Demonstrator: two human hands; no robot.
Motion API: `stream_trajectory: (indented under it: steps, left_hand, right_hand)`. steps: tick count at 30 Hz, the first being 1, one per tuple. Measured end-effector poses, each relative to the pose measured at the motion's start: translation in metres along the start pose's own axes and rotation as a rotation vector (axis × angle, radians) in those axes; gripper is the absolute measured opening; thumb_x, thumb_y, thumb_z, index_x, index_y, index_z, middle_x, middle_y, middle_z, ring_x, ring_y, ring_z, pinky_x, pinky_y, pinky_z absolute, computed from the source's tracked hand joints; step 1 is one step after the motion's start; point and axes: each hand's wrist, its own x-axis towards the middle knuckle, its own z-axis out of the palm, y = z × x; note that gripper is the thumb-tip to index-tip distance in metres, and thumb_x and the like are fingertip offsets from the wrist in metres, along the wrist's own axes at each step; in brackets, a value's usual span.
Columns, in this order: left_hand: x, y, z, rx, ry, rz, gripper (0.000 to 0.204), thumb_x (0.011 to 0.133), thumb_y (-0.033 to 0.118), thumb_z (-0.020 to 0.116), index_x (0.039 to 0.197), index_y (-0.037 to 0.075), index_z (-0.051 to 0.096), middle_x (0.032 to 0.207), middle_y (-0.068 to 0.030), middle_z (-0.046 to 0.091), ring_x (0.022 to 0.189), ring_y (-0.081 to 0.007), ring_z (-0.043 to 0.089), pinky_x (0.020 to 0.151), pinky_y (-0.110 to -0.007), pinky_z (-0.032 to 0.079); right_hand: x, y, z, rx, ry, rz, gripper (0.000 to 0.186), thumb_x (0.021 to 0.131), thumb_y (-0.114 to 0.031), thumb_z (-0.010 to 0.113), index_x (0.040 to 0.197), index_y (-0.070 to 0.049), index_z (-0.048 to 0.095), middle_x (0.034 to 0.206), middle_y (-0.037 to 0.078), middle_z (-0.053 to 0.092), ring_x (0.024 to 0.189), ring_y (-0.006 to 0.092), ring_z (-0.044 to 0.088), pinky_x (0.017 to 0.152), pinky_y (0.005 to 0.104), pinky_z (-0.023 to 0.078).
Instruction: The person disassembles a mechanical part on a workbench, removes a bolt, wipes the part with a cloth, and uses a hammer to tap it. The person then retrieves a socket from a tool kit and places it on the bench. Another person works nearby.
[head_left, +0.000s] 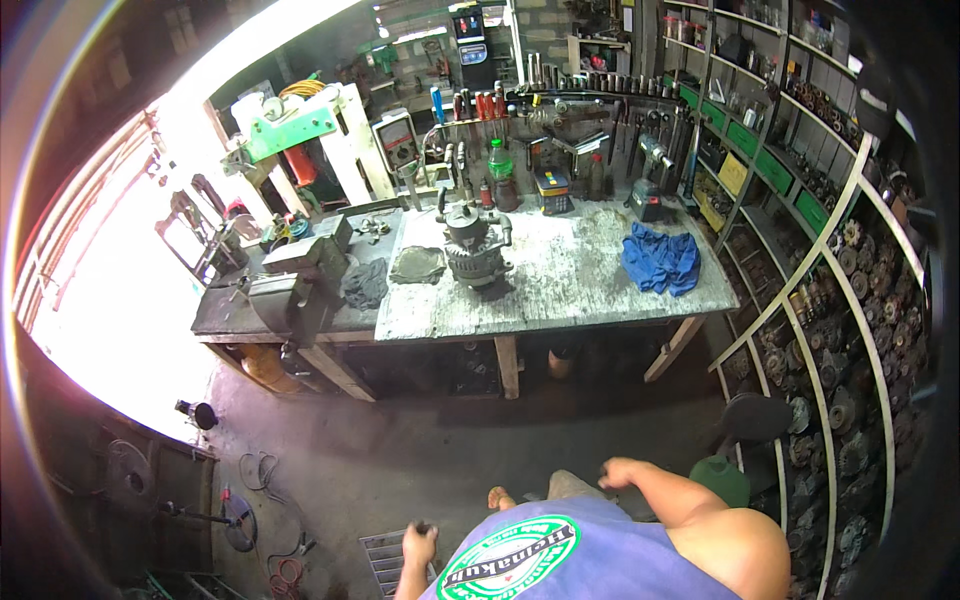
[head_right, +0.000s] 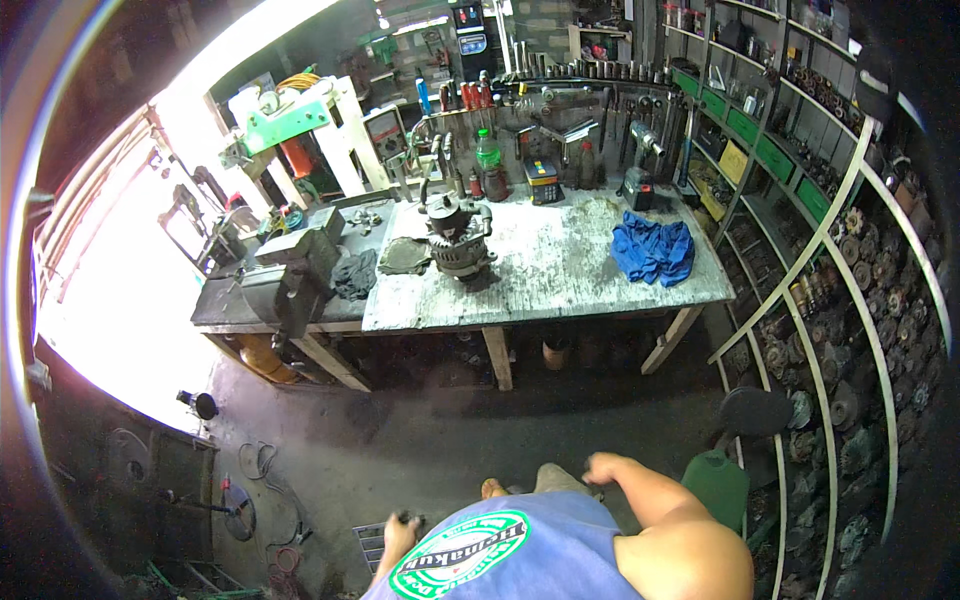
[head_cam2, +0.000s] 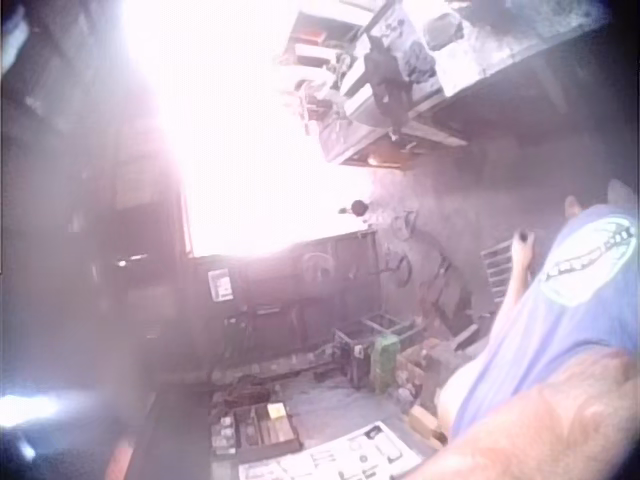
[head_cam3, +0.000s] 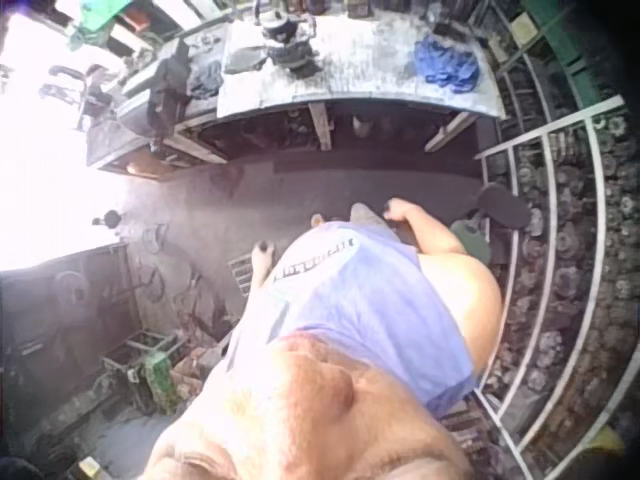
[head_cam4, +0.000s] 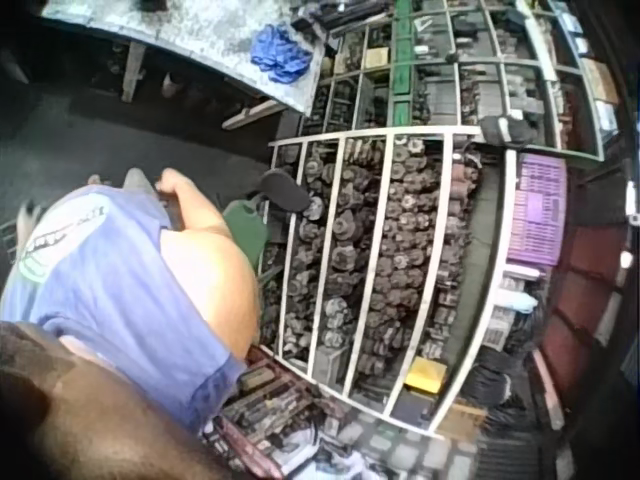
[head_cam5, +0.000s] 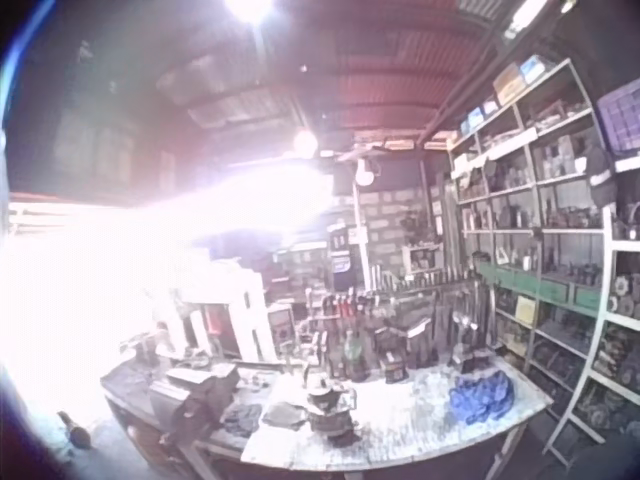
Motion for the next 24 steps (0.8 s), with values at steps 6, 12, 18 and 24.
stream_trajectory:
  steps: [6,12,18,24]
  left_hand:
    - [0.148,0.302,-0.049,-0.098,0.019,0.738,0.061,0.096,0.026,0.08,0.148,0.0,0.06,0.15,-0.024,0.064,0.142,-0.0397,0.06,0.12,-0.047,0.047]
    - [0.27,0.565,-0.072,-0.472,0.273,0.718,0.086,0.097,0.036,0.082,0.159,-0.008,0.042,0.16,-0.0329,0.05,0.151,-0.0442,0.047,0.126,-0.047,0.037]
    - [0.336,0.661,-0.037,-0.222,0.419,0.457,0.117,0.086,0.052,0.091,0.169,-0.001,0.028,0.171,-0.0348,0.026,0.157,-0.0491,0.038,0.126,-0.051,0.039]
    - [0.35,0.667,-0.084,-0.126,0.023,0.728,0.094,0.083,0.022,0.09,0.162,0.002,0.046,0.152,-0.0246,0.058,0.141,-0.0375,0.059,0.121,-0.044,0.046]
  right_hand:
    - [0.001,-0.101,-0.174,0.42,0.656,-0.006,0.049,0.098,-0.03,0.074,0.14,-0.005,0.071,0.131,0.024,0.075,0.124,0.0394,0.072,0.107,0.0468,0.057]
    - [-0.006,-0.133,-0.242,0.664,0.512,-0.202,0.049,0.101,-0.025,0.075,0.144,-0.003,0.068,0.12,0.02,0.08,0.11,0.0278,0.077,0.101,0.0414,0.059]
    - [0.025,-0.108,-0.314,0.613,0.581,-0.205,0.051,0.098,-0.03,0.075,0.142,-0.004,0.07,0.122,0.023,0.079,0.115,0.0373,0.076,0.102,0.0457,0.059]
    - [0.056,-0.076,-0.394,0.76,0.515,-0.305,0.048,0.102,-0.027,0.073,0.144,-0.005,0.067,0.125,0.02,0.078,0.114,0.0323,0.076,0.101,0.0435,0.058]
